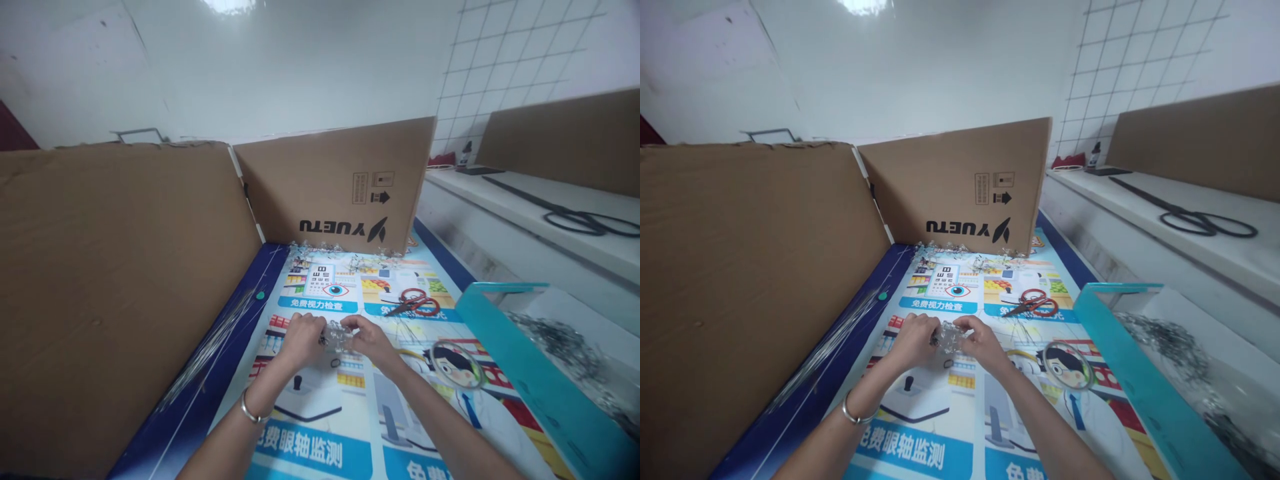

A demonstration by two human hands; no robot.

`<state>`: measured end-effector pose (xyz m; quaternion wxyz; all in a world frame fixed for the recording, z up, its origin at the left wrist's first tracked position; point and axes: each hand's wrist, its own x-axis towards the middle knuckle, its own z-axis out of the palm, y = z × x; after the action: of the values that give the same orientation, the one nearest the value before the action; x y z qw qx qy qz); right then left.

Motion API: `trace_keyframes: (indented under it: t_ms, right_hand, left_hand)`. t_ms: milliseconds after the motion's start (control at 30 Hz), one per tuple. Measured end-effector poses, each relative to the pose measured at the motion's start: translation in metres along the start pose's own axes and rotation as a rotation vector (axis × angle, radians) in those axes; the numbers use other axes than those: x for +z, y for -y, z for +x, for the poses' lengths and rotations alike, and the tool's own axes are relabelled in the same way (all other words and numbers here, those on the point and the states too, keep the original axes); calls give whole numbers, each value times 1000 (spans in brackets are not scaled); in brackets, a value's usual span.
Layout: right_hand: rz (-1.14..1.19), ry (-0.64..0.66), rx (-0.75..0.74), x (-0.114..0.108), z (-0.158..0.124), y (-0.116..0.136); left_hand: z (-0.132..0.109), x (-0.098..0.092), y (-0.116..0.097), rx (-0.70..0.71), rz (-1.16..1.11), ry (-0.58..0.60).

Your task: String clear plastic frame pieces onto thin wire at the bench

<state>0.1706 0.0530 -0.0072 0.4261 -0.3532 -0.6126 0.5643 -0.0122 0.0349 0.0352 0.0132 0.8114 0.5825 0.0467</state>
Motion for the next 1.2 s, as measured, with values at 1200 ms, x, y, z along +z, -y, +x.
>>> trace_keyframes:
  t_ms: [1200]
  right_hand:
    - [-109,-285,-2,16,5,-41]
  left_hand:
    - [-4,24,101,0,-1120,321]
